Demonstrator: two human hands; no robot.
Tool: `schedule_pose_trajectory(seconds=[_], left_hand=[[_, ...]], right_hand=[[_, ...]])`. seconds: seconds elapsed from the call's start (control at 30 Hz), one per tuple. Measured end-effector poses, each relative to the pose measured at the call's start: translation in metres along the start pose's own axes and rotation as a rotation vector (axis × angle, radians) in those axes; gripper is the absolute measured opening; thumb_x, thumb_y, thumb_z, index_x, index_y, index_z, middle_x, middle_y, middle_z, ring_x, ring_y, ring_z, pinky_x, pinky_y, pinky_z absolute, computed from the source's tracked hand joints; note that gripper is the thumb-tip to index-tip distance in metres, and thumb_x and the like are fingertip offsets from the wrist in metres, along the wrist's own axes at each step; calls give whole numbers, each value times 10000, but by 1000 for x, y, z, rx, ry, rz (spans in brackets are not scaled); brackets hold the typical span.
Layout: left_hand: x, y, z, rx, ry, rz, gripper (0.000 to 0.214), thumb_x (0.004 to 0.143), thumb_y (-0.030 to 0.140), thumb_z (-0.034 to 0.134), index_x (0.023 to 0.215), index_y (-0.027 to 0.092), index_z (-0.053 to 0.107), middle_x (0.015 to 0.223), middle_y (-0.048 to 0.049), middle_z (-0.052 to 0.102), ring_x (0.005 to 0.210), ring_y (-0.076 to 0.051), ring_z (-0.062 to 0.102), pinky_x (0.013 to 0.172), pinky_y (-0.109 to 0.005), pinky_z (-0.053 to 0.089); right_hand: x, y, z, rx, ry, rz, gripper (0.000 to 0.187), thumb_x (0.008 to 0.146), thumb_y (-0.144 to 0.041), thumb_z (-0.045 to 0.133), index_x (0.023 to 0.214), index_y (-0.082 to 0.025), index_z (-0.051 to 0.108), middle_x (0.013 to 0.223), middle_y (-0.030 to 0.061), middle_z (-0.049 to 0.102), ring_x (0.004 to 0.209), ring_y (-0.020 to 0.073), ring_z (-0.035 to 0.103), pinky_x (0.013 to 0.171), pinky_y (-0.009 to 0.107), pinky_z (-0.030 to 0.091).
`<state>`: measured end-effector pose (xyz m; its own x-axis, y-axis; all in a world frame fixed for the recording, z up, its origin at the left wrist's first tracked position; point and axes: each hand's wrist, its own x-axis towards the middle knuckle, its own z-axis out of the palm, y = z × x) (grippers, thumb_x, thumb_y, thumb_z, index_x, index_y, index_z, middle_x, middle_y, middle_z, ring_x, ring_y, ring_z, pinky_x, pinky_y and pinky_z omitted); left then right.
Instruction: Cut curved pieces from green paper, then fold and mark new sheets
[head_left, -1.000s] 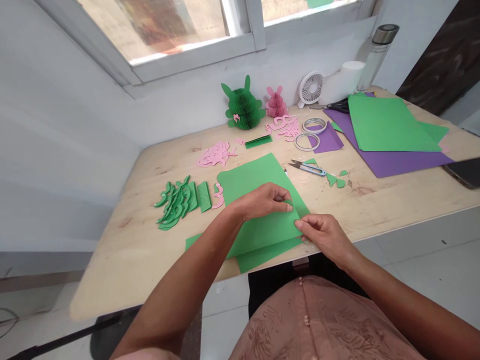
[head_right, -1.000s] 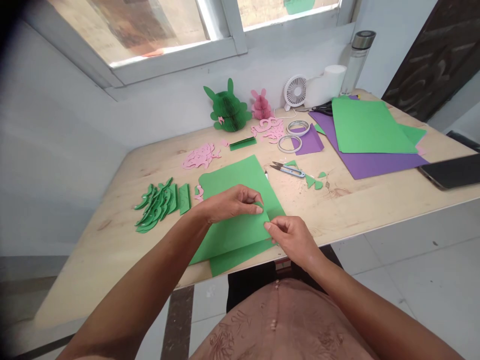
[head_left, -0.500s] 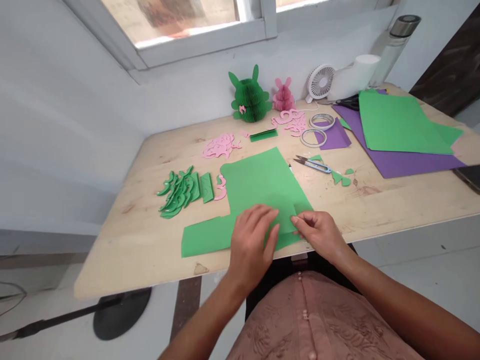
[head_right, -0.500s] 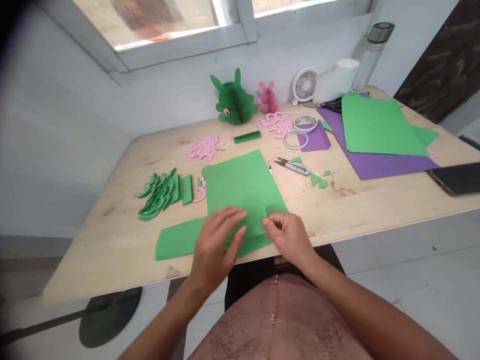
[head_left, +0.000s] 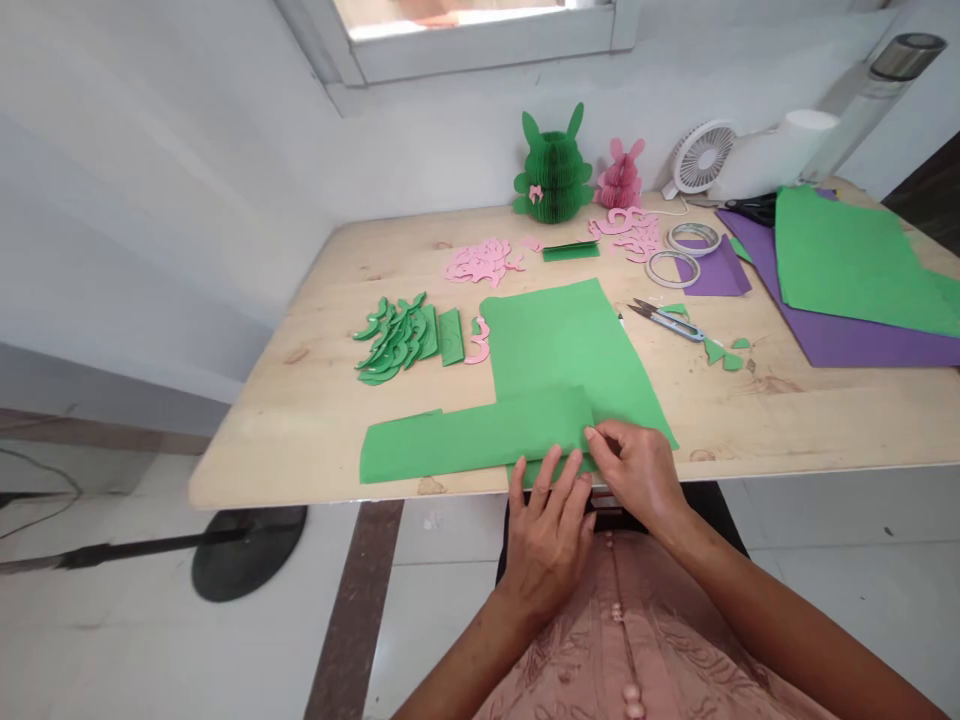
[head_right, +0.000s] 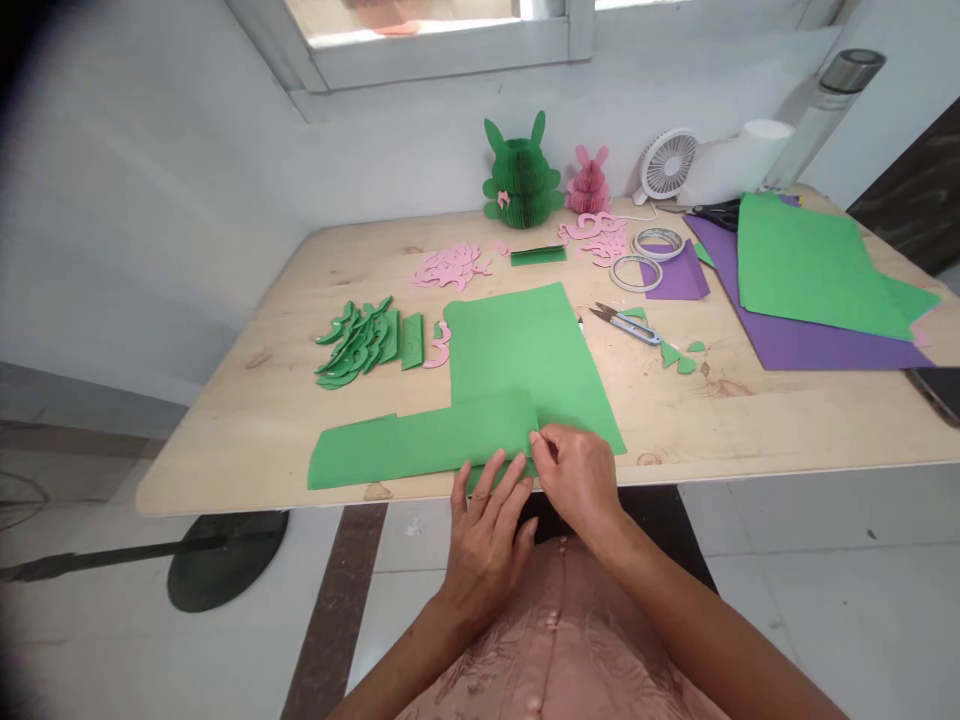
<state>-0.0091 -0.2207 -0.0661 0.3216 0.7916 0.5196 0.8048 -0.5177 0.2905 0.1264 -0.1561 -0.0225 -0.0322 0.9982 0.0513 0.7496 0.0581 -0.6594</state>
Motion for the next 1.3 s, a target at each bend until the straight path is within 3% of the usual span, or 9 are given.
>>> schedule_pose_trajectory(seconds=[0.33, 0.7, 0.87, 1.07, 1.3], left_hand=[[0, 1, 16, 43, -21, 26, 355, 880, 237, 457, 1207, 128, 541, 1337, -114, 546, 1348, -254, 368, 1153, -563, 68], [-5, 0, 22, 89, 4, 4, 391, 860, 250, 497, 1232, 132, 527, 1304, -120, 574, 1347, -266, 368, 1149, -569, 58], [-4, 0, 22, 90, 7, -13, 356, 868, 249, 497, 1208, 155, 546, 1298, -119, 578, 1330, -269, 395, 1144, -575, 53], [-6, -12, 12, 96, 17, -40, 349, 868, 272, 530, 1198, 162, 549, 1281, -105, 595, 1335, -275, 386, 1140, -573, 33], [-17, -42, -16, 191, 19, -76, 428, 859, 291, 563, 1261, 161, 497, 1244, -109, 620, 1344, -306, 367, 1124, -595, 67]], right_hand=[[7, 1, -3, -38, -49, 45, 401, 842, -407, 449, 503, -194, 425, 453, -44, 342, 456, 101, 304, 498, 257, 201], [6, 1, -3, -322, -28, -51, 356, 869, -351, 435, 561, -201, 530, 504, 13, 531, 477, 131, 381, 505, 272, 199], [8, 4, -4, -352, -53, -52, 353, 876, -350, 434, 578, -201, 550, 522, 24, 565, 477, 135, 420, 499, 273, 202], [8, 6, -5, -330, -40, -56, 363, 882, -348, 418, 566, -200, 517, 516, 18, 546, 482, 134, 417, 506, 274, 204], [8, 7, -5, -299, -37, -53, 359, 877, -353, 418, 555, -203, 474, 497, 0, 489, 482, 133, 373, 511, 271, 195]])
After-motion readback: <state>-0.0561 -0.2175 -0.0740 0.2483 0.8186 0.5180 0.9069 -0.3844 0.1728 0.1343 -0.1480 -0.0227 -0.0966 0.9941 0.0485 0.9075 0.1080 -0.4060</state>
